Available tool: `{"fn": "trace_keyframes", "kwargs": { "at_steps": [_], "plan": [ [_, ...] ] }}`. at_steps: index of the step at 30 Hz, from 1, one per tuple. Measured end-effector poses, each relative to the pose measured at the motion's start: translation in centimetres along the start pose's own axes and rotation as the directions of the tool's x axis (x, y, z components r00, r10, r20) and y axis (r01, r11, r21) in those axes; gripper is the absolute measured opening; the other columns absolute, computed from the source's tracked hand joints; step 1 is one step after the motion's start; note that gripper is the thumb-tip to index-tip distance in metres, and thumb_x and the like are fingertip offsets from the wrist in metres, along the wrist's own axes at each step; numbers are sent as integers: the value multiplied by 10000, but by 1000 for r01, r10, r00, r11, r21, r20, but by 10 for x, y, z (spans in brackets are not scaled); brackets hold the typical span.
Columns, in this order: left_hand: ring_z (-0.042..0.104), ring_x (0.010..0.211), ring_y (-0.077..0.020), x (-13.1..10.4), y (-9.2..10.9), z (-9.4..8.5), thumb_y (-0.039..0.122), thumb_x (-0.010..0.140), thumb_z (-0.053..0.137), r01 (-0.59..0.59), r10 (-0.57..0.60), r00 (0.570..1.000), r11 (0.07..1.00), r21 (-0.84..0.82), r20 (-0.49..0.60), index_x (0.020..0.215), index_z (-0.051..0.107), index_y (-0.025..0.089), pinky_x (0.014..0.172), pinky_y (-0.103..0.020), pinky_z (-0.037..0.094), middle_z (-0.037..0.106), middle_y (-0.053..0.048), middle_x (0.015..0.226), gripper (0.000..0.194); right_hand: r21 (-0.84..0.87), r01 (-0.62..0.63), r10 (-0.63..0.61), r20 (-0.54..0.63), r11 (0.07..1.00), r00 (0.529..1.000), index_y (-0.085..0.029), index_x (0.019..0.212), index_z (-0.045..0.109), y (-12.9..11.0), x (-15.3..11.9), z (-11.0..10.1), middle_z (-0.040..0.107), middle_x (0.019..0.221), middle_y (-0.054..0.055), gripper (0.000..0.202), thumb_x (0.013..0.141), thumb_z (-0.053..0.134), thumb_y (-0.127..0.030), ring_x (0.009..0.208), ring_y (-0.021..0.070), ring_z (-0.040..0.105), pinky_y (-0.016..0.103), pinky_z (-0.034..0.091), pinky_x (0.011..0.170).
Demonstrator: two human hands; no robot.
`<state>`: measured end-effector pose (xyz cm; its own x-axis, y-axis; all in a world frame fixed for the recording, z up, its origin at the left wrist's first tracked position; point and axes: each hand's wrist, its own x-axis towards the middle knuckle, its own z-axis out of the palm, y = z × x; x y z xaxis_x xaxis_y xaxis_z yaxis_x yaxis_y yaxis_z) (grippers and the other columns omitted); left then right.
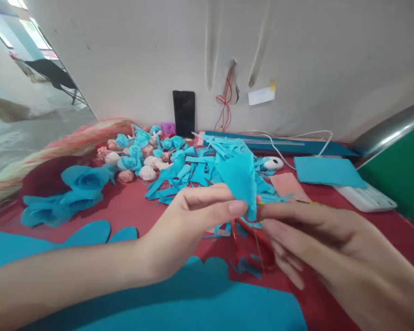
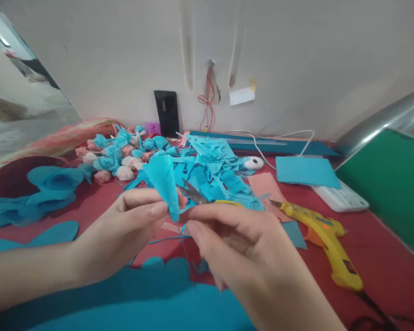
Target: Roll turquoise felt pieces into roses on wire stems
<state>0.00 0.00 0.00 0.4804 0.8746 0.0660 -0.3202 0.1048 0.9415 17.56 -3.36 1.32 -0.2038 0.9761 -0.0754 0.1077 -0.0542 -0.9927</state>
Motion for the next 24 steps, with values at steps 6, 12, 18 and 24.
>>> {"fn": "trace_keyframes", "kwargs": {
  "at_steps": [6,12,18,24],
  "plan": [
    [175,507,-89,0,1,0,222,782,605,10,-10,1000,1000,8,-5,479,355,159,527,-273,221,234,50,536,398,267,-67,64,20,961,998,-250,724,705,-2,5,2,581,584,-15,68,725,707,-318,405,60,501,126,450,385],
    [296,530,-105,0,-1,0,265,757,618,47,-46,998,998,28,-40,487,446,178,589,-279,291,288,50,494,332,12,41,-38,-185,999,982,-199,738,699,-3,5,3,585,562,43,356,725,629,-548,491,163,570,248,497,409],
    [282,514,-102,1,0,1,255,746,614,25,-21,998,997,75,-52,466,417,176,575,-278,286,266,51,481,352,25,31,-26,-192,999,981,-204,723,693,-4,6,4,600,564,52,400,714,611,-596,521,187,599,270,512,440],
    [289,523,-103,1,0,0,244,762,612,21,-20,1000,999,44,-22,472,413,176,575,-278,271,289,51,482,358,325,-162,129,121,932,984,-227,692,690,-4,7,2,655,629,30,221,809,623,-403,540,113,618,154,515,514]
  ]
}}
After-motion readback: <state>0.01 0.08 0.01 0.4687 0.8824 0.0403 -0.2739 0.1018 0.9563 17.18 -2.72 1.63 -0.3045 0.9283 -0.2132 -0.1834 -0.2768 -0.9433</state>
